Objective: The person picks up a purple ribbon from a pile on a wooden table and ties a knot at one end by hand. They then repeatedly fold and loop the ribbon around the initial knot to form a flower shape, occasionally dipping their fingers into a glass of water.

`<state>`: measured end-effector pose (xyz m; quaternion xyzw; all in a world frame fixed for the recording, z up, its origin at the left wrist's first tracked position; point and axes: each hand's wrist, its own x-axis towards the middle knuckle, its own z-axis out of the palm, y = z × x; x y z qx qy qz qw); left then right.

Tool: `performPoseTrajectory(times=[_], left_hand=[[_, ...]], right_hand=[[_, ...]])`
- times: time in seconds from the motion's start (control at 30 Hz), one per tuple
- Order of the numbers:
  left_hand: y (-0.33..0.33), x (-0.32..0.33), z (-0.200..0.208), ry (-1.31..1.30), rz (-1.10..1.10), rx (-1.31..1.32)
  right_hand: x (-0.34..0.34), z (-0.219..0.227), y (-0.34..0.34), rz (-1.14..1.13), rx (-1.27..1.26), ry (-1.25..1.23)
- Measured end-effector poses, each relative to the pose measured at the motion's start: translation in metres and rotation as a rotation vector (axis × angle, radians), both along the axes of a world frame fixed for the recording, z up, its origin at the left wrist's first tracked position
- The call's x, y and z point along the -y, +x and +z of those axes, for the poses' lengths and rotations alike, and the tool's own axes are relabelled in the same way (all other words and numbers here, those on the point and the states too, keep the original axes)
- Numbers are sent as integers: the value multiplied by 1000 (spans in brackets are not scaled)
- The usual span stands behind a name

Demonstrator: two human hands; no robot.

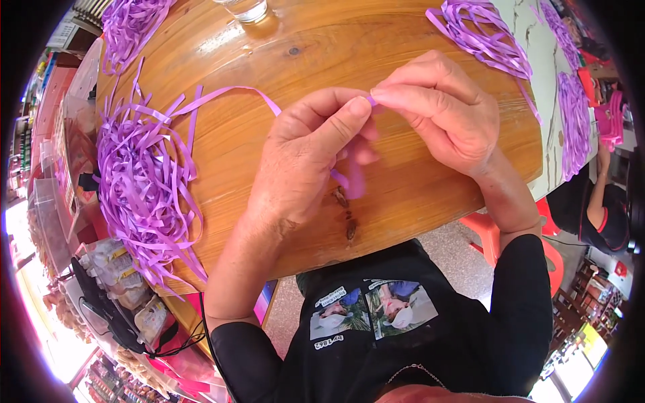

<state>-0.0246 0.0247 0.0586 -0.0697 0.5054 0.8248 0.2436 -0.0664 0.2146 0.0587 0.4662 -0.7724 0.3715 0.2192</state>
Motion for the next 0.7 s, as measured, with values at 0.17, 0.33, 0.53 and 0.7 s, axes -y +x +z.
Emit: performPoseTrajectory(times=[0.17,0.33,0.53,0.7], left_hand=[[3,3,-5,-99,120,-91],[5,7,-4,-201,187,-123],[5,5,-5,-228,199,-136],[5,7,-5,-157,180,-115]], right_hand=[[0,4,0,-14,150,-4],[-12,9,-7,-135,308,-54],[-2,5,-6,-17,57,83],[-3,-6,-1,-58,198,59]])
